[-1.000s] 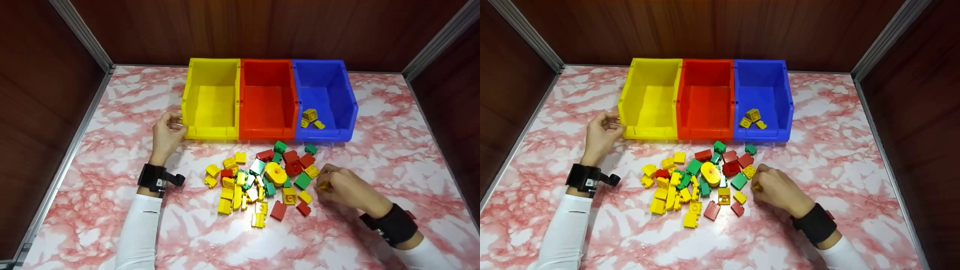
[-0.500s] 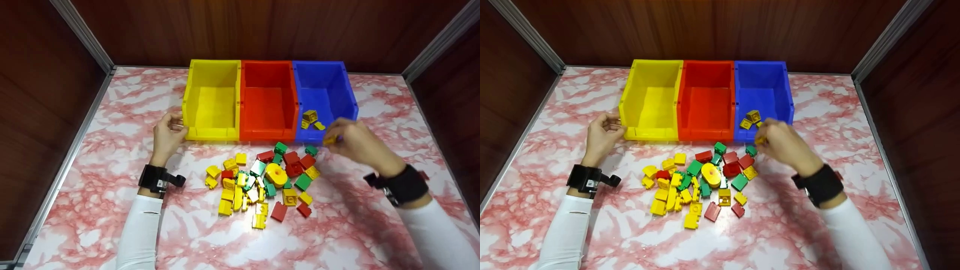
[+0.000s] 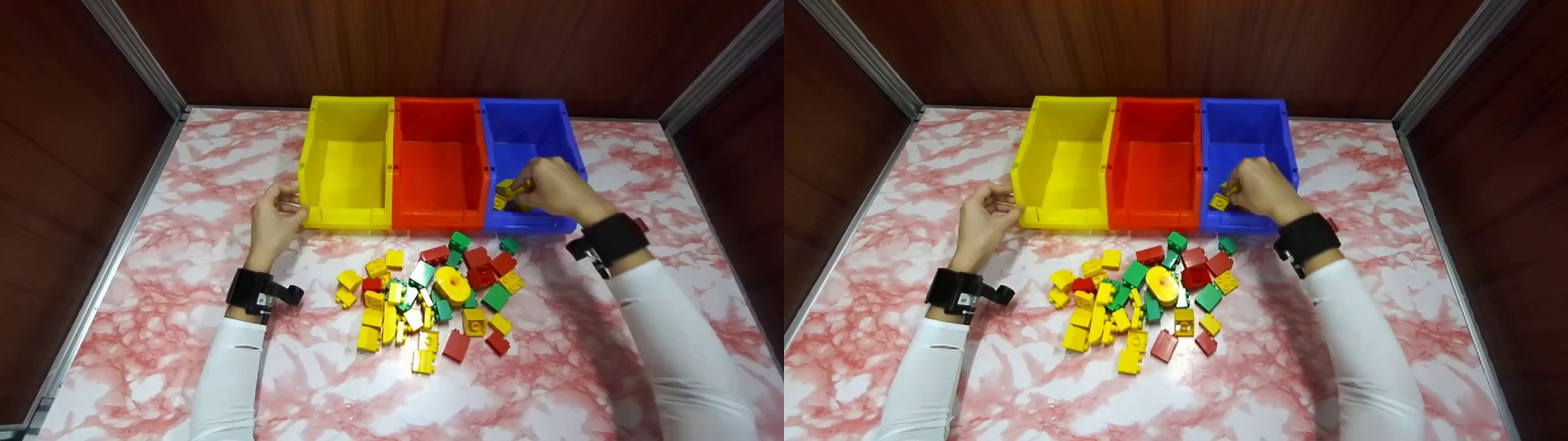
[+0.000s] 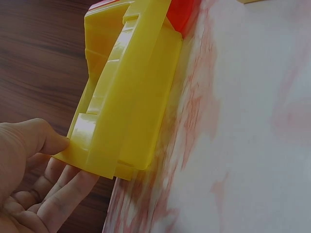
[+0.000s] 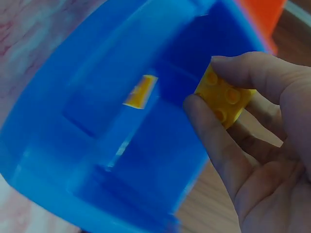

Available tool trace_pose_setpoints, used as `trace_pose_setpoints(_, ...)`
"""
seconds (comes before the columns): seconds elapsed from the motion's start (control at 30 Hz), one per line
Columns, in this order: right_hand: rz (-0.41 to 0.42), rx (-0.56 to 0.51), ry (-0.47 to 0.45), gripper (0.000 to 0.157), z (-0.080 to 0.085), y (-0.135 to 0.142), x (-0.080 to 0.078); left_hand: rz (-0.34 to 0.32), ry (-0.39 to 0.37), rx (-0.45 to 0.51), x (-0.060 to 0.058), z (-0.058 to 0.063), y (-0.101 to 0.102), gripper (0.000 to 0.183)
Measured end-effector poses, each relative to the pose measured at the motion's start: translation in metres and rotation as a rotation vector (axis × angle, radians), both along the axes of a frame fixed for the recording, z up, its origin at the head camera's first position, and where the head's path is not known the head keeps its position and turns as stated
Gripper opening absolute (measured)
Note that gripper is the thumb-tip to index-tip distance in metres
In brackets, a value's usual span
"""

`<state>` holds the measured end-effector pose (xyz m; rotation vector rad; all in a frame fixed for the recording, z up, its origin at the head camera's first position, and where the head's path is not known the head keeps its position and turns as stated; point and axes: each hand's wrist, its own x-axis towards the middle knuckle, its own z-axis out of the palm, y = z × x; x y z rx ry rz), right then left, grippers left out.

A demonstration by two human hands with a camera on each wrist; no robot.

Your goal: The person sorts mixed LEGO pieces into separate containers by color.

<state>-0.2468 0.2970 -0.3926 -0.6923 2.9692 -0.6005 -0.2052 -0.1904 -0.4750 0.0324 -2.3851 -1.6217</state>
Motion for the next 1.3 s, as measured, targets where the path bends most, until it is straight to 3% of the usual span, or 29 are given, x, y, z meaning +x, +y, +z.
trace_pose_setpoints(0.27,-0.057,0.040,-0.112,0.022,-0.018,-0.001,-0.019,0.008,0.006,-0.037,-0.001,0.000,-0.001,0.030)
trace_pose_setpoints(0.43,-0.042,0.073,-0.168,0.032,-0.020,-0.001,-0.018,0.001,0.011,-0.027,-0.001,0.000,0.000,0.030)
trace_pose_setpoints(0.53,-0.036,0.100,-0.154,0.040,-0.018,0.001,-0.014,-0.007,0.010,-0.014,0.000,0.000,0.000,0.030)
trace_pose_setpoints(0.7,-0.027,0.138,-0.067,0.054,-0.005,0.004,0.002,-0.005,0.008,-0.021,0.000,0.000,0.000,0.031)
trace_pose_setpoints(0.93,0.001,0.122,0.048,0.071,0.012,0.009,0.041,-0.003,0.008,-0.037,0.000,0.001,-0.001,0.031)
trace_pose_setpoints(1.1,0.063,0.079,0.143,0.074,0.012,0.012,0.067,0.006,0.028,-0.033,-0.001,0.000,-0.001,0.031)
trace_pose_setpoints(1.3,0.142,0.013,0.216,0.072,0.000,0.014,0.091,0.004,0.020,-0.035,-0.002,-0.001,-0.001,0.030)
